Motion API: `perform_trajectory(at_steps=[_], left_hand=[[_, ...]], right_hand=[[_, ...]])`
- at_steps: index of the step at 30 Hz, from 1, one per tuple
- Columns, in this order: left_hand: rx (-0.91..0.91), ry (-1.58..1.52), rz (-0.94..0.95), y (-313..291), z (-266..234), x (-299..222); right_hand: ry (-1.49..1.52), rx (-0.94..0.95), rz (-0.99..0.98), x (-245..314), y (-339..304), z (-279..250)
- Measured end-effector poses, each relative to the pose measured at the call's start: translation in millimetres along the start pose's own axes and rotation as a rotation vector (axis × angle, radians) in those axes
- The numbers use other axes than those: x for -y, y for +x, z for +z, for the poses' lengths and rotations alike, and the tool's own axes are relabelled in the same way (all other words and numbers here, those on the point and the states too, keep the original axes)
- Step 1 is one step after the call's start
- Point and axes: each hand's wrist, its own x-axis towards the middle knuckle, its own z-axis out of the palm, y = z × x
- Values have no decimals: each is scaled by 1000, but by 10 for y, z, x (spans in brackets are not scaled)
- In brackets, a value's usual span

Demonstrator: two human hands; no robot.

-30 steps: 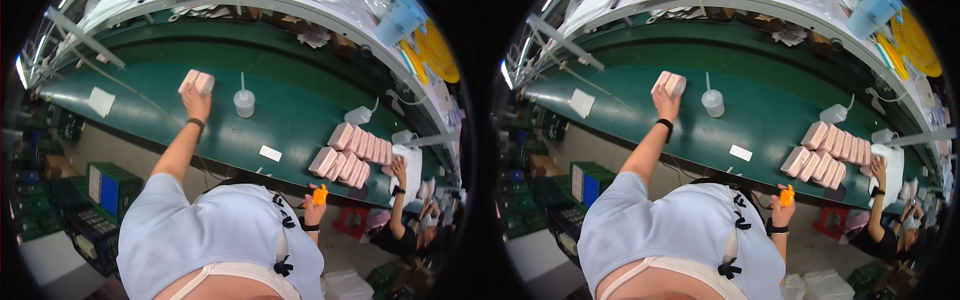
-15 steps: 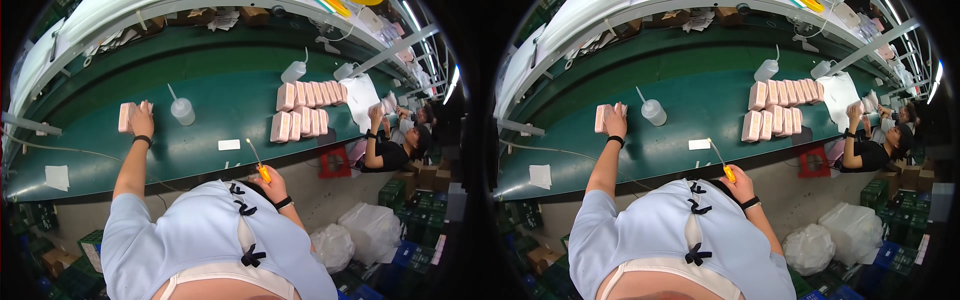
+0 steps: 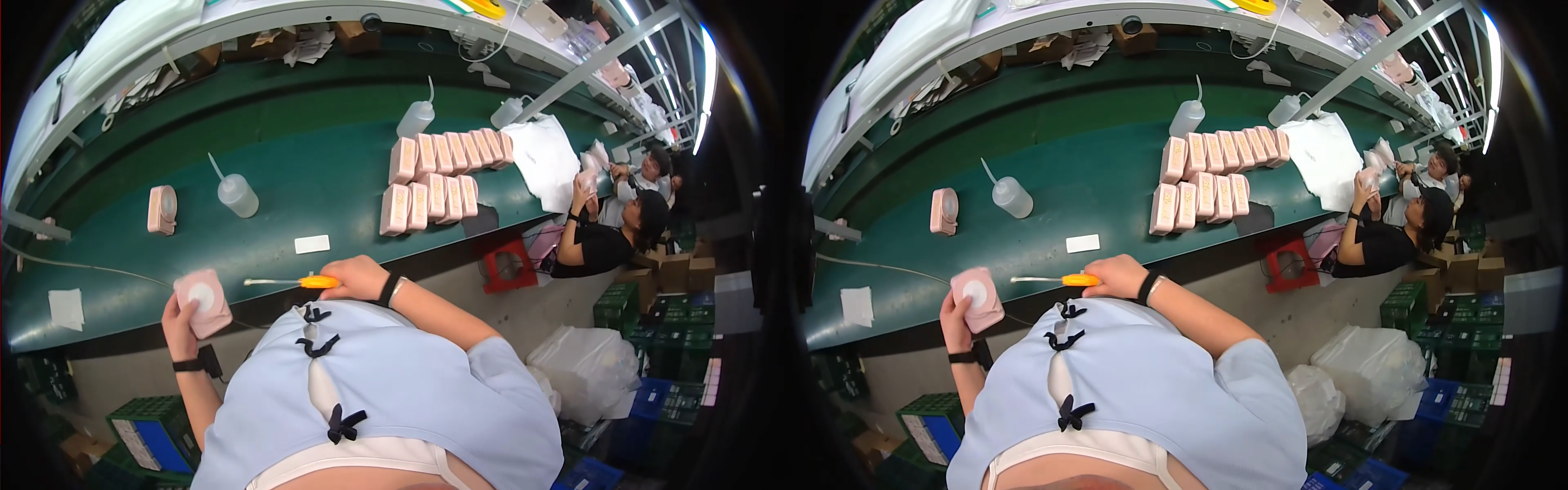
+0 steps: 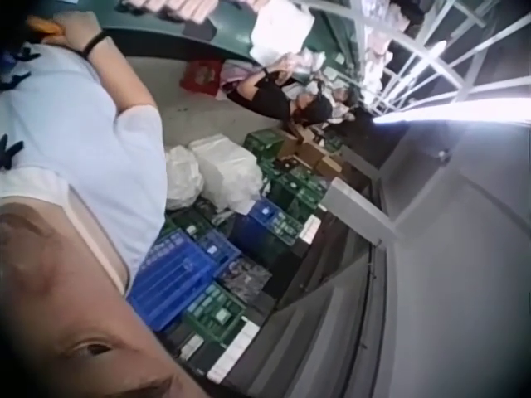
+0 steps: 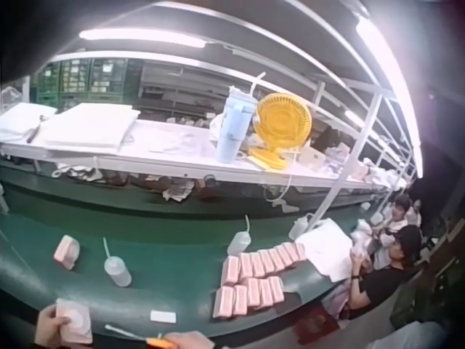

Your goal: The person cleans pink electronic devices by picking them up from a conveyor belt, blowing air on them with a nozzle, and wiping them with a cloth before placing them in a row on the table.

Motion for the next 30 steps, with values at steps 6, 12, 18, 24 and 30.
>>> perform_trajectory(at_steps=[6,12,18,24,30], left_hand=[[-281,1190,223,-833,196,88],[-89,1550,216,-1129,127,79],[341,449,-116,-1206,-347,428],[94,-1072,-184,-1691,-100,1108],[6,-1638,-185,-1573,-57,1153]], right_hand=[[-183,255,-212,-49,236,70],[-184,330,-366,4,404,173],[-211,333,-380,19,544,160],[-120,488,-333,68,552,87],[-275,342,-286,227,595,-1]])
